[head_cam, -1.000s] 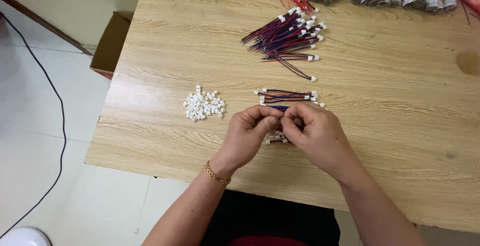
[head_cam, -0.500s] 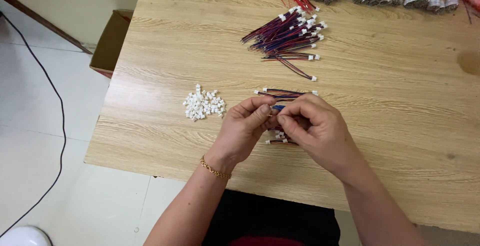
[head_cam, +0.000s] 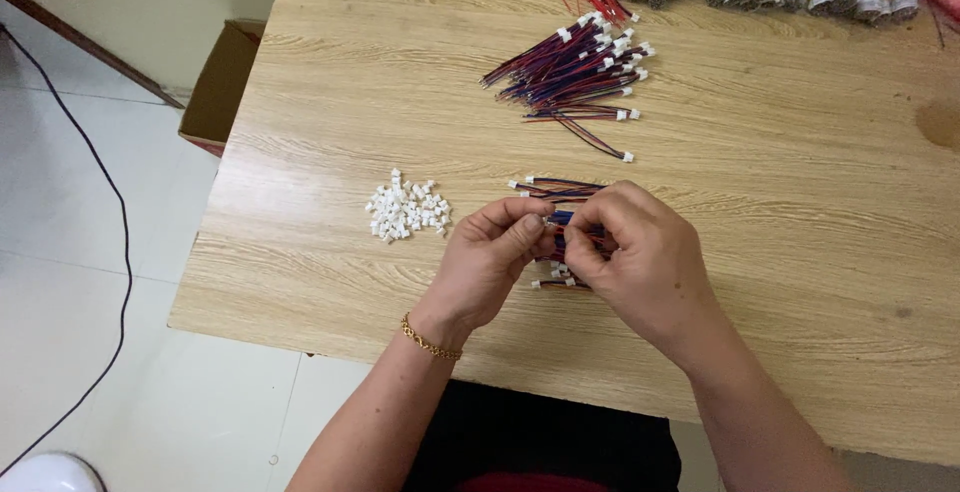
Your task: Assembling cables by attaching plastic connectors to the ends of wire bundles
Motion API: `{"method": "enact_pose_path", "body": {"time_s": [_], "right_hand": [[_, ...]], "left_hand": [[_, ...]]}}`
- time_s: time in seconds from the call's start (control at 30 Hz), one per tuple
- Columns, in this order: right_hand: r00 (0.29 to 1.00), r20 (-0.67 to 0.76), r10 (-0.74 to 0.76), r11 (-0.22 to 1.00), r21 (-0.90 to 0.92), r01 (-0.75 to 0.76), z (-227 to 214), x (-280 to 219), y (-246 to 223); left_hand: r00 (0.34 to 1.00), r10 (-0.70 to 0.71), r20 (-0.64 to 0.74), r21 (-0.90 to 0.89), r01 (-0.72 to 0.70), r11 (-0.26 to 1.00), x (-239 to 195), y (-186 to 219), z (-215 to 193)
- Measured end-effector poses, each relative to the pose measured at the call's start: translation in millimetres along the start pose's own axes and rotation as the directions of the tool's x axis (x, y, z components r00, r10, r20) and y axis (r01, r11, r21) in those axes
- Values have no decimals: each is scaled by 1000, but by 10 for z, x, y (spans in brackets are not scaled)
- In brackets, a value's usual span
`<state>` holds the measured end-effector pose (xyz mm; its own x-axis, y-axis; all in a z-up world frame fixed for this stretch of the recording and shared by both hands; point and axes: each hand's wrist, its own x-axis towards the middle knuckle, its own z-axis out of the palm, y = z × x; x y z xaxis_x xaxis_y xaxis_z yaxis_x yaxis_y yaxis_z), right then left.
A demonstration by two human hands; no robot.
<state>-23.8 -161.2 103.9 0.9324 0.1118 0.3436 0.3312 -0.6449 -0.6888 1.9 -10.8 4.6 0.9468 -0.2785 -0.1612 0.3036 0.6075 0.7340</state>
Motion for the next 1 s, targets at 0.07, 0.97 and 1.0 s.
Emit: {"method": "enact_pose_path", "body": {"time_s": [0.07, 0.97, 1.0], "right_hand": [[999, -27, -21, 999, -39, 20, -1, -6, -7], [977, -112, -179, 974, -158, 161, 172, -18, 154], [971, -121, -204, 967, -176, 181, 198, -31, 176]], "left_hand": [[1000, 19, -5, 36, -19, 999, -2, 11, 10], [998, 65, -4, 139, -64, 988, 72, -113, -99], [997, 73, -13, 150, -70, 986, 70, -135, -105]]}}
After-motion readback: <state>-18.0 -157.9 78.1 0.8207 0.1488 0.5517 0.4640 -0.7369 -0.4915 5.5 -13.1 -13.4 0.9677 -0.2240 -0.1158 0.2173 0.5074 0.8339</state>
